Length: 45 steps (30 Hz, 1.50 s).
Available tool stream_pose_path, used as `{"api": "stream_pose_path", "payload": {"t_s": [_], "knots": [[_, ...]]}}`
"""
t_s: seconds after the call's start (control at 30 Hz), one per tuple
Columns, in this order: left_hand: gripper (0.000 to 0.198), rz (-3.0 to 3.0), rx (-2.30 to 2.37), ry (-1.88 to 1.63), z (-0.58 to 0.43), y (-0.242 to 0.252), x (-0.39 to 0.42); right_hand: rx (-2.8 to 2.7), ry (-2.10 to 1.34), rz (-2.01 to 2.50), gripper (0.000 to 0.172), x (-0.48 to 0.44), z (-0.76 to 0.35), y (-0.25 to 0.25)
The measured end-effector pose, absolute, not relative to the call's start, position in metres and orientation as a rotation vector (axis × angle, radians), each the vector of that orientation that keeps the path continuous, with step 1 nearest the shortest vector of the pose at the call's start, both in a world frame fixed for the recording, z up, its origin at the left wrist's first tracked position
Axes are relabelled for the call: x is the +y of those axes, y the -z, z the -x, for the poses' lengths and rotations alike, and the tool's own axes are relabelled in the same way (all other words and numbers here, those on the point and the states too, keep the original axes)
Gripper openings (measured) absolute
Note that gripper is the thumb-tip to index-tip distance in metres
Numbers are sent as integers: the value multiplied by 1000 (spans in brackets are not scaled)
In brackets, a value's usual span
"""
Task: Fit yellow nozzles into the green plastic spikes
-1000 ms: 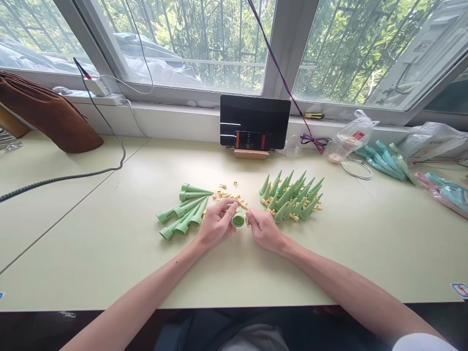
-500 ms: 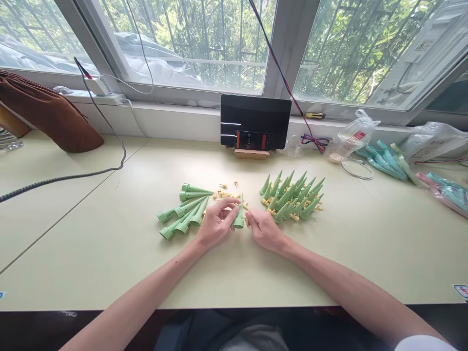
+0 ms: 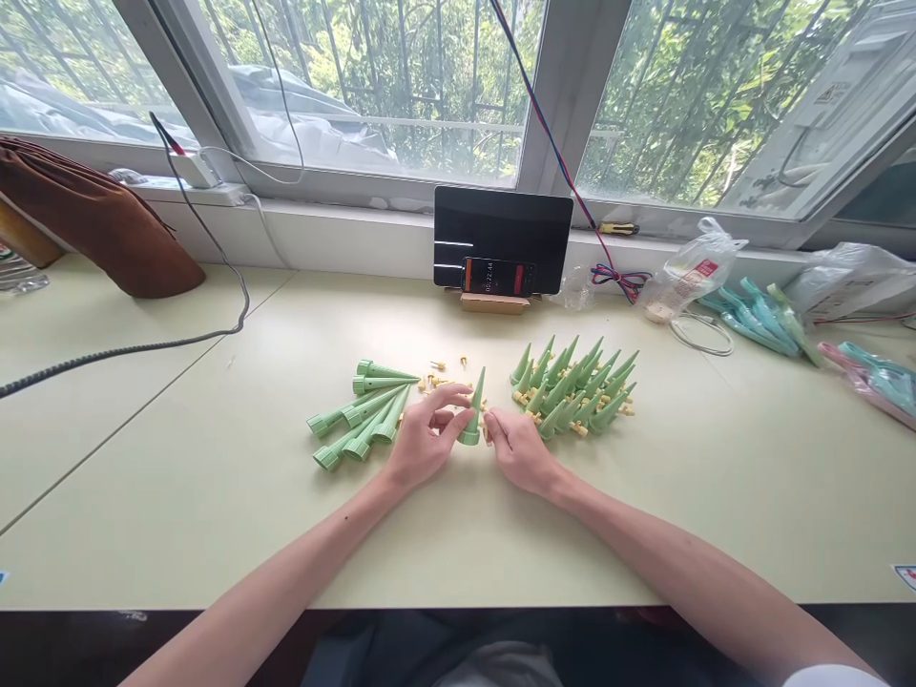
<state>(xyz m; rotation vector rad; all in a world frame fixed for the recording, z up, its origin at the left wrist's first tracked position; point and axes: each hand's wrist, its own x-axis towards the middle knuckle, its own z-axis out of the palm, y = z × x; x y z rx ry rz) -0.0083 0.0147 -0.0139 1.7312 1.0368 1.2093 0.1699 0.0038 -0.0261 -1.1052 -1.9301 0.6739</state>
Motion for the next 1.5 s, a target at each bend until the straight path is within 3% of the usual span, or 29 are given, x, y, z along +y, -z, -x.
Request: {"api": "stream_pose_path", "payload": {"t_s": [0.33, 1.03, 1.5], "knots": [[30, -1786, 1010, -1249, 7, 15, 15, -1873, -702, 1192, 38, 5, -167, 23], [10, -1932, 974, -1242, 4, 8, 8, -1706, -768, 1296, 40, 7, -165, 23], [34, -1865, 1130, -1011, 3, 11, 13, -1583, -960, 1177, 46, 5, -170, 23]]}}
